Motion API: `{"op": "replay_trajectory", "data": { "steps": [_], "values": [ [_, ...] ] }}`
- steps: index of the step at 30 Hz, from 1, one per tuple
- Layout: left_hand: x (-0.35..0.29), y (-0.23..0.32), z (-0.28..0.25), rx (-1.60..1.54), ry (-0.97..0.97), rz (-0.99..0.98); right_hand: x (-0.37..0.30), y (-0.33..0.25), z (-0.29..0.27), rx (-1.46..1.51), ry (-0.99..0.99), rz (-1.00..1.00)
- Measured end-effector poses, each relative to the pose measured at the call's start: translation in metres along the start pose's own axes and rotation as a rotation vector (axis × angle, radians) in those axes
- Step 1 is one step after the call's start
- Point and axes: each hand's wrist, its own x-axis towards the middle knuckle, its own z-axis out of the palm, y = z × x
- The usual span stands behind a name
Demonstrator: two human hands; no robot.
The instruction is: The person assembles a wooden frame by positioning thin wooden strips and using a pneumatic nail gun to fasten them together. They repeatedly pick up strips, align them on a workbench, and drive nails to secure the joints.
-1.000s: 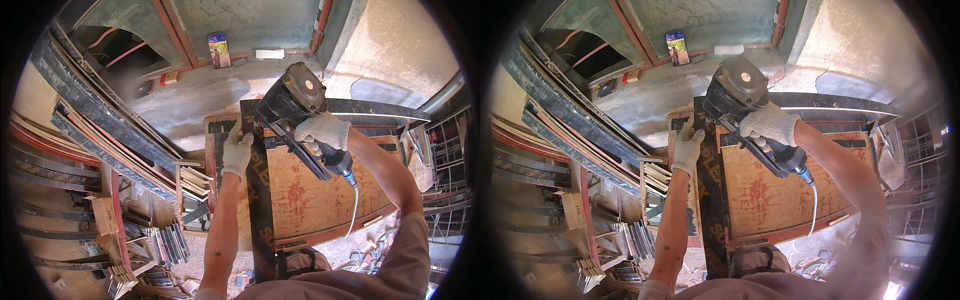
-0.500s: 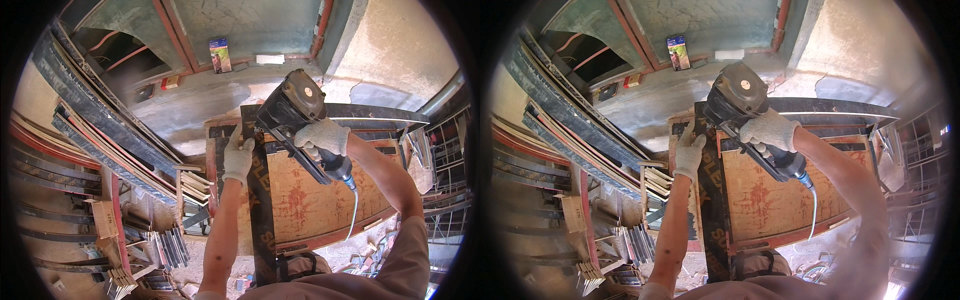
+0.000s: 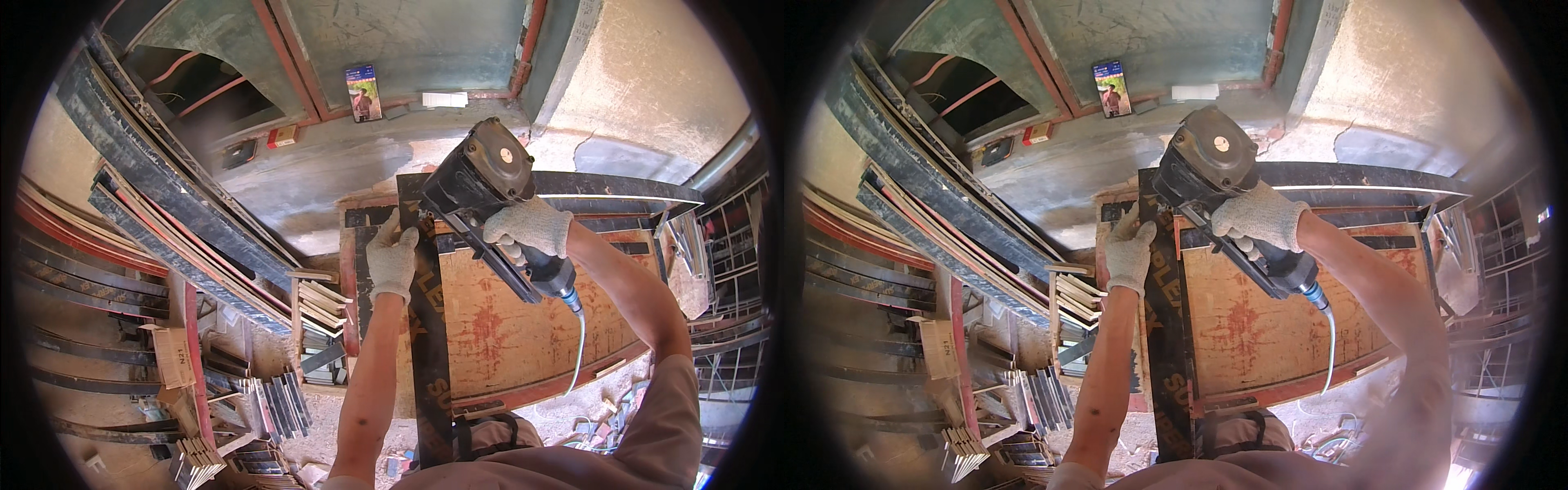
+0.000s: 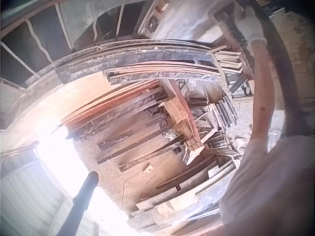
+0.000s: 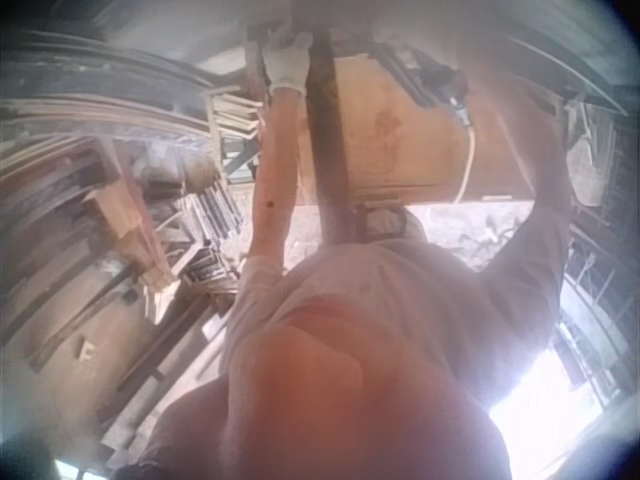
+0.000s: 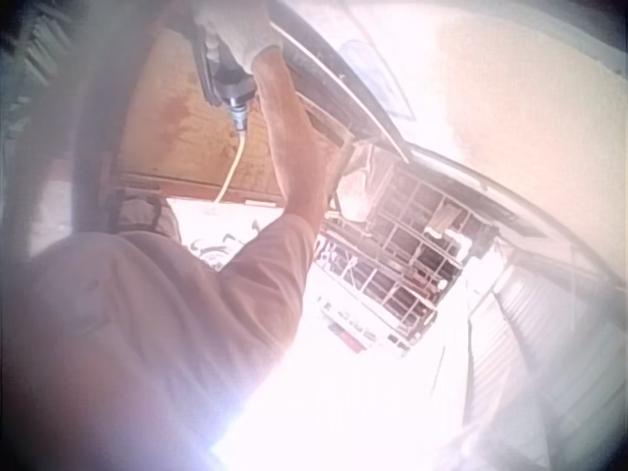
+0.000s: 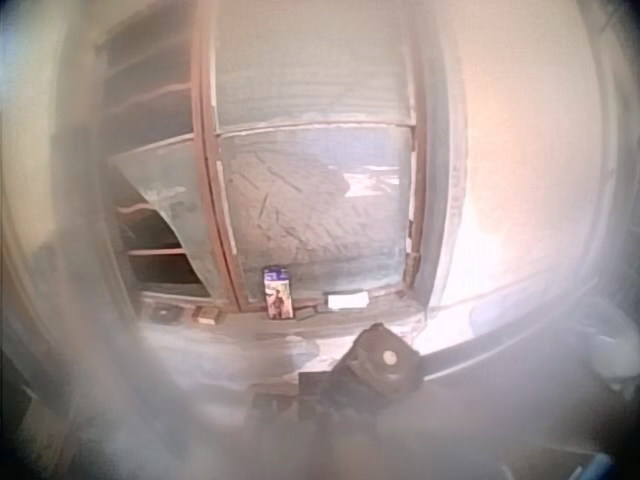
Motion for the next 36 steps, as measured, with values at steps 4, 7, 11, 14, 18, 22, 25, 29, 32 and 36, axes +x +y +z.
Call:
{"op": "replay_trajectory", "data": {
  "steps": [4,7,11,14,18,22,25,29,32,36],
  "values": [
    [-0.001,0.0,0.001,0.037,0.013,0.02,-0.001,0.0,0.002,0.015,0.002,-0.015],
    [-0.003,0.007,0.005,0.11,-0.016,0.064,0.0,0.001,0.0,0.004,0.026,0.016],
    [0.006,0.0,-0.002,0.079,-0.035,0.088,0.001,0.0,0.001,-0.001,0.009,-0.001],
    [0.002,0.005,0.0,0.007,-0.016,0.005,0.001,0.001,0.002,0.009,0.006,-0.023],
    [0.0,0.003,0.002,-0.036,0.015,-0.02,-0.003,-0.002,0.002,0.023,0.009,-0.013],
    [0.0,-0.003,0.001,-0.072,0.017,0.014,-0.003,-0.004,0.006,0.02,0.017,-0.001],
    [0.002,-0.007,0.0,-0.043,0.038,0.045,-0.003,-0.006,0.008,0.025,0.016,0.0],
    [0.001,-0.006,0.001,-0.025,0.047,0.063,-0.003,-0.004,0.006,0.013,0.012,-0.018],
    [-0.001,-0.005,-0.001,-0.057,0.033,0.051,-0.002,-0.003,0.006,0.026,-0.003,-0.039],
    [-0.011,-0.002,-0.001,0.107,0.048,0.093,-0.008,-0.011,0.011,-0.011,0.018,0.016]
  ]
}}
